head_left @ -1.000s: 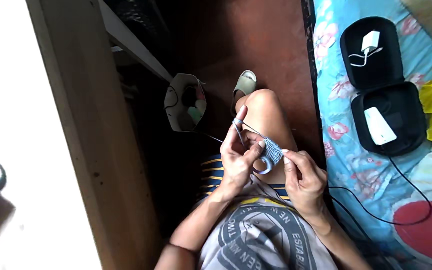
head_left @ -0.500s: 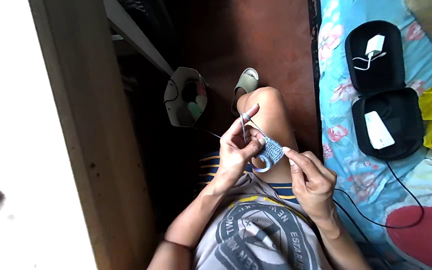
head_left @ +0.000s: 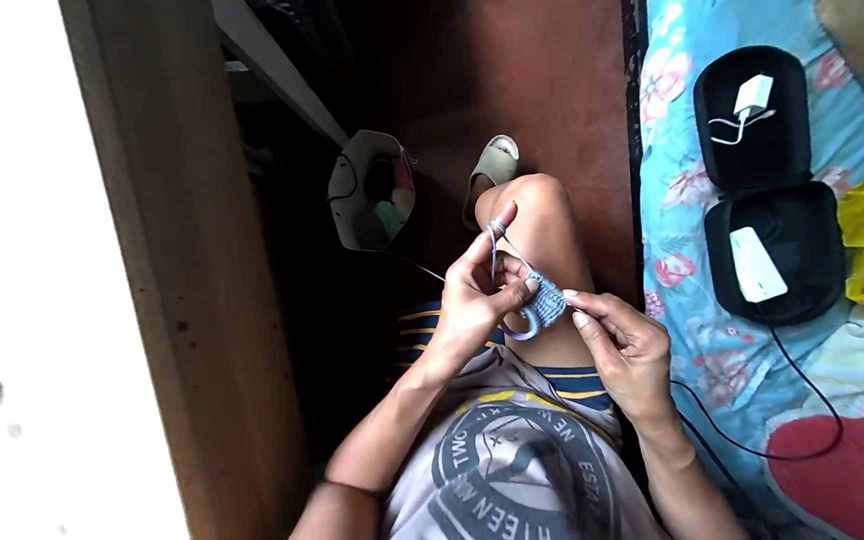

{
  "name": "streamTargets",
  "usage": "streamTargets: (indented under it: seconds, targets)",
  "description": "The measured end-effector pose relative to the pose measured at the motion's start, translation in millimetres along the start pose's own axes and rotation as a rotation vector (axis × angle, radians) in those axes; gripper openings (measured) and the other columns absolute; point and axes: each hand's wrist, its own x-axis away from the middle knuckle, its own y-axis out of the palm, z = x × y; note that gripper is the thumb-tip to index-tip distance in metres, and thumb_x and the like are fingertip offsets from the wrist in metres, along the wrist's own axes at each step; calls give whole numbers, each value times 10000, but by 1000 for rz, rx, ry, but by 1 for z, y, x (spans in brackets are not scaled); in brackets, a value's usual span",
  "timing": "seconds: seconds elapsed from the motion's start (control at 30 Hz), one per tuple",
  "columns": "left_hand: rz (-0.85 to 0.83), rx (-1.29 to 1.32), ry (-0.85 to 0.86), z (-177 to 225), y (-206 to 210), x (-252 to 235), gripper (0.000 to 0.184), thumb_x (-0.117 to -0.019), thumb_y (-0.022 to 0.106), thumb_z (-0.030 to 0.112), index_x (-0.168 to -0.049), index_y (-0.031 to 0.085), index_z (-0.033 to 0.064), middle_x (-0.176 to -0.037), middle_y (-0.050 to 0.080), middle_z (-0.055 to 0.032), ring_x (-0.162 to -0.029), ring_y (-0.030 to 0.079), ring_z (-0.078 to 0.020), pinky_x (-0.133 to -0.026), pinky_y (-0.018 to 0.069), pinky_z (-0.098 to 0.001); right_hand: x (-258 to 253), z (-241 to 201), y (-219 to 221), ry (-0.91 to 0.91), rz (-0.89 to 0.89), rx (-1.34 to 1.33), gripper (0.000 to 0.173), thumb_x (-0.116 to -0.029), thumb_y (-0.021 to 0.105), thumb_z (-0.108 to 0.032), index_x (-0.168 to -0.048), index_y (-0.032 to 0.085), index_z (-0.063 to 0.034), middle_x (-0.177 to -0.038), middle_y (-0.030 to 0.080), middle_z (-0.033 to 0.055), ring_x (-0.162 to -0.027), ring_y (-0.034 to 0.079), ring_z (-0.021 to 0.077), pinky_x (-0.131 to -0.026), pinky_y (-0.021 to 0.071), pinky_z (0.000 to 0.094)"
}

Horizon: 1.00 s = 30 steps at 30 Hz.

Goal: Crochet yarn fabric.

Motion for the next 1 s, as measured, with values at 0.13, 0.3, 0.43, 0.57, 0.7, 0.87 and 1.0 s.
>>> streamTargets:
  seconds: [0.13,0.3,0.43,0.57,0.7,0.87,1.0]
  targets:
    - [53,10,29,-4,2,0,820,-856,637,-153,-1586,361,98,-773,677,-58,-624,633,-85,-608,556,-216,-1,2,-1,41,-26,-70,221,-945,579,25,-1109,722,61,-1011,747,66,-871,677,-12,-793,563,137]
    - [105,-37,33,-8,12,1,776,-834,632,-157,-1548,429,69,-771,680,-27,-633,630,-73,-631,561,-227,0,-4,9,63,4,7,183,-952,574,-11,-1094,668,55,-864,697,25,-740,622,-46,-682,523,106]
    - [94,-351,421,-29,17,7,574,-832,642,-93,-1399,566,-56,-940,728,-87,-776,694,-93,-763,608,-291,-3,-14,20,34,66,189,143,-947,574,-41,-1011,690,16,-827,718,75,-720,655,22,-676,532,156]
    - [111,-281,536,-29,17,7,536,-868,662,-73,-1389,598,37,-932,735,-38,-838,699,-89,-818,596,-290,-14,-18,11,379,-34,-553,195,-933,537,35,-1070,589,-94,-811,684,-48,-559,497,-60,-484,370,104]
    - [150,-41,281,-16,19,10,725,-833,657,-110,-1506,486,99,-931,753,17,-796,706,-67,-781,601,-271,-3,-13,18,107,95,-204,138,-945,567,21,-1074,614,15,-916,697,-8,-771,632,-50,-693,534,111]
    - [144,97,178,-11,16,7,753,-840,629,-133,-1527,468,130,-896,750,-18,-725,693,-76,-698,591,-246,5,-9,27,-174,259,316,175,-974,580,-31,-992,741,34,-841,680,127,-765,636,59,-707,515,130]
    - [110,105,146,-6,10,5,744,-854,621,-134,-1538,440,96,-874,730,-35,-700,670,-76,-667,575,-231,5,-10,25,-243,261,421,198,-987,570,-24,-1015,762,12,-846,698,139,-750,654,112,-669,514,173]
